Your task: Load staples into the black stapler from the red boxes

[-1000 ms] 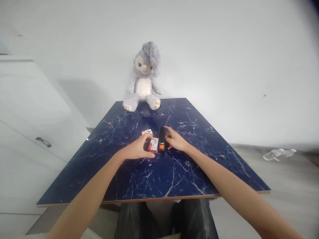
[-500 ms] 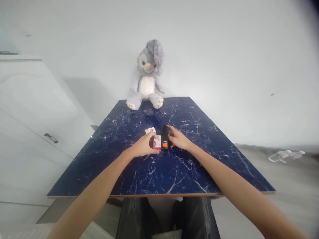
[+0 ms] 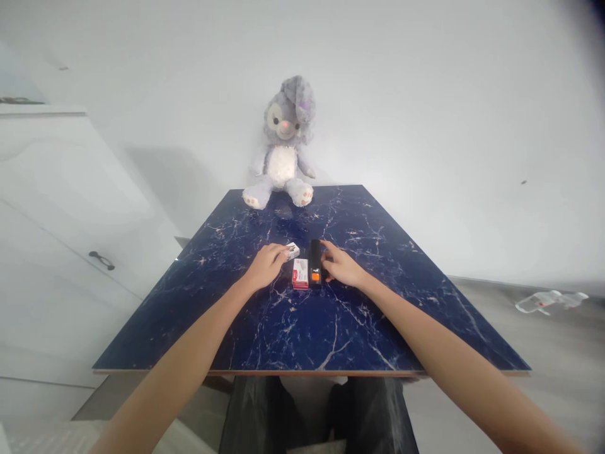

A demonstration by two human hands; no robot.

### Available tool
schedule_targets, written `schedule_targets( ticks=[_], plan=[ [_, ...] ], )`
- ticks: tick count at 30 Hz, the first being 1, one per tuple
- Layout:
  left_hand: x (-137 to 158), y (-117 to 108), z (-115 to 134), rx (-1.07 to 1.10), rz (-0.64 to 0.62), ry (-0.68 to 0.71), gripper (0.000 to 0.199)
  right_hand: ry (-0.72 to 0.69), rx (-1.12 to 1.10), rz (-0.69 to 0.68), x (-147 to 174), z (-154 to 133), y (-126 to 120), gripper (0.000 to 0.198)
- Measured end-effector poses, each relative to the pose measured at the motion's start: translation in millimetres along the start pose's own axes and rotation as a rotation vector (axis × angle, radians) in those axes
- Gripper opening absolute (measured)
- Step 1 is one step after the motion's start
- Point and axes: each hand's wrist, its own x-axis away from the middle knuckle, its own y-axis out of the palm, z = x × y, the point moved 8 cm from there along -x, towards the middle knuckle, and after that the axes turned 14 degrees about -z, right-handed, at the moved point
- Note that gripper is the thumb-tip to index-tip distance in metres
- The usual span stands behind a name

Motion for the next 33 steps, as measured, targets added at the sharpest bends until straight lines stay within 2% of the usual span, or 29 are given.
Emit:
schedule_targets(
  ticks=[8, 13, 17, 21, 25, 29, 33],
  plan=[
    [9, 8, 20, 0.059, -0.097, 0.024, 0.055, -0.012, 0.023, 0.004, -2, 3, 0, 0.068],
    [12, 6, 13, 0.120, -0.067, -0.052, 0.056, -0.014, 0.024, -0.004, -3, 3, 0, 0.070],
    [6, 10, 11, -0.034, -0.115, -0.011, 0.046, -0.003, 0.039, 0.001, -3, 4, 0, 0.071],
    [1, 9, 10, -0.177, -0.046, -0.006, 0.039, -0.016, 0.040, 0.005, -2, 2, 1, 0.069],
    [1, 6, 10, -0.185, 0.036, -0.031, 0.036, -0.009, 0.028, 0.020, -2, 3, 0, 0.070],
    [2, 6, 8, -0.177, 0.062, -0.061, 0.035, -0.006, 0.039, 0.019, -1, 0, 1, 0.069],
    [2, 3, 13, -0.252, 0.104, -0.034, 0.035, -0.003, 0.067, 0.030, 0, -3, 1, 0.071]
  ],
)
